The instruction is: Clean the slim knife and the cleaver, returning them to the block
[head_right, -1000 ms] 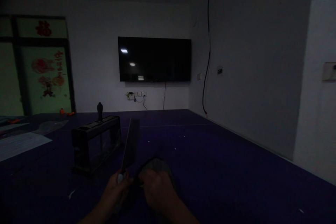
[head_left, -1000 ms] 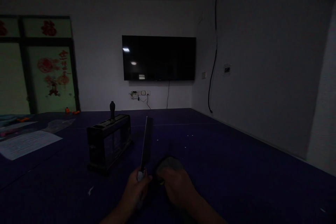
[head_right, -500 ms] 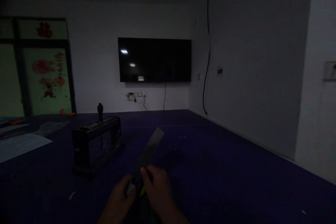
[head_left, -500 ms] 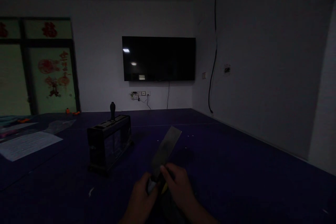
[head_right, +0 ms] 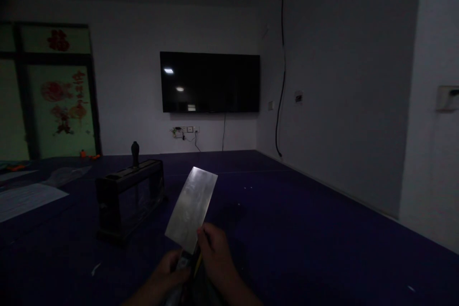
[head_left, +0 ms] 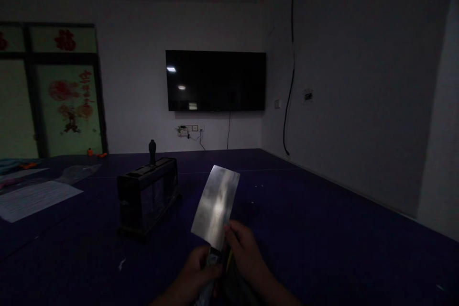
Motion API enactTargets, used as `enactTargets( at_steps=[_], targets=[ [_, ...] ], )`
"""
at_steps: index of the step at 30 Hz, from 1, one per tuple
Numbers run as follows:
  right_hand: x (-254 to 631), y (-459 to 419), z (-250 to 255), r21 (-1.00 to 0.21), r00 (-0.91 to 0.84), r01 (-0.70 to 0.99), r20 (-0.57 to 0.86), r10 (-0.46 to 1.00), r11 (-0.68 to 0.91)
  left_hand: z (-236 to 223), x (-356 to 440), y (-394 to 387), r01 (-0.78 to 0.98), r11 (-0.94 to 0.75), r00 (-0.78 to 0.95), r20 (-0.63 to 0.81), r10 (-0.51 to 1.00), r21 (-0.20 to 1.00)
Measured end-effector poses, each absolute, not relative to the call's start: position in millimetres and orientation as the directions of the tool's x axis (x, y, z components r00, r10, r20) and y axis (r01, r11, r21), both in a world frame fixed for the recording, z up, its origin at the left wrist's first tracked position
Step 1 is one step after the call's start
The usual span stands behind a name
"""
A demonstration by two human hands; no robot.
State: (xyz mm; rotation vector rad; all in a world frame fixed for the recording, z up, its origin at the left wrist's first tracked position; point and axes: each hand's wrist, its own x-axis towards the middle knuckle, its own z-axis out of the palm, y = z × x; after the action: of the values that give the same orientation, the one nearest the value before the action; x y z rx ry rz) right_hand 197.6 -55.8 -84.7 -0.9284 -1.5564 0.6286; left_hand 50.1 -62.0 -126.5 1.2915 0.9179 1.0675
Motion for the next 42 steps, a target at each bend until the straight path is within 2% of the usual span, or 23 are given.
enactTargets(
  at_steps=[4, 8, 12, 17, 21, 26, 33, 38, 42],
  targets=[
    [195, -60, -84, -0.827, -0.029, 0.199, 0.532, 0.846, 0.526, -125, 52, -66, -0.231, 0.152, 0.403, -0.048, 0.914, 0.961],
    [194, -61, -85, -0.833, -0.053, 0.173, 0.525, 0.850, 0.526, -125, 50, -67, -0.189, 0.280, 0.484, -0.159, 0.861, 0.941],
    [195, -55, -88, -0.849, -0.045, 0.155, 0.505, 0.862, 0.505, -132, 51, -63, -0.188, 0.282, 0.539, -0.141, 0.830, 0.941],
    [199, -47, -89, -0.846, -0.134, 0.112, 0.507, 0.852, 0.521, -136, 58, -59, -0.194, 0.229, 0.489, -0.108, 0.865, 0.954],
    [206, -47, -87, -0.844, -0.001, 0.088, 0.531, 0.847, 0.529, -132, 61, -54, -0.165, 0.235, 0.438, -0.143, 0.888, 0.958],
    [214, -44, -91, -0.831, 0.196, 0.077, 0.554, 0.809, 0.551, -125, 58, -55, -0.176, 0.197, 0.411, -0.110, 0.905, 0.964],
    [211, -40, -92, -0.746, 0.268, 0.296, 0.665, 0.697, 0.597, -126, 54, -57, -0.136, 0.240, 0.444, -0.157, 0.882, 0.961],
    [211, -41, -92, -0.789, 0.288, 0.322, 0.608, 0.740, 0.524, -123, 53, -57, -0.134, 0.224, 0.453, -0.142, 0.880, 0.965],
    [216, -42, -91, -0.835, 0.414, 0.315, 0.548, 0.727, 0.451, -119, 51, -59, -0.135, 0.184, 0.508, -0.091, 0.857, 0.974]
  ],
)
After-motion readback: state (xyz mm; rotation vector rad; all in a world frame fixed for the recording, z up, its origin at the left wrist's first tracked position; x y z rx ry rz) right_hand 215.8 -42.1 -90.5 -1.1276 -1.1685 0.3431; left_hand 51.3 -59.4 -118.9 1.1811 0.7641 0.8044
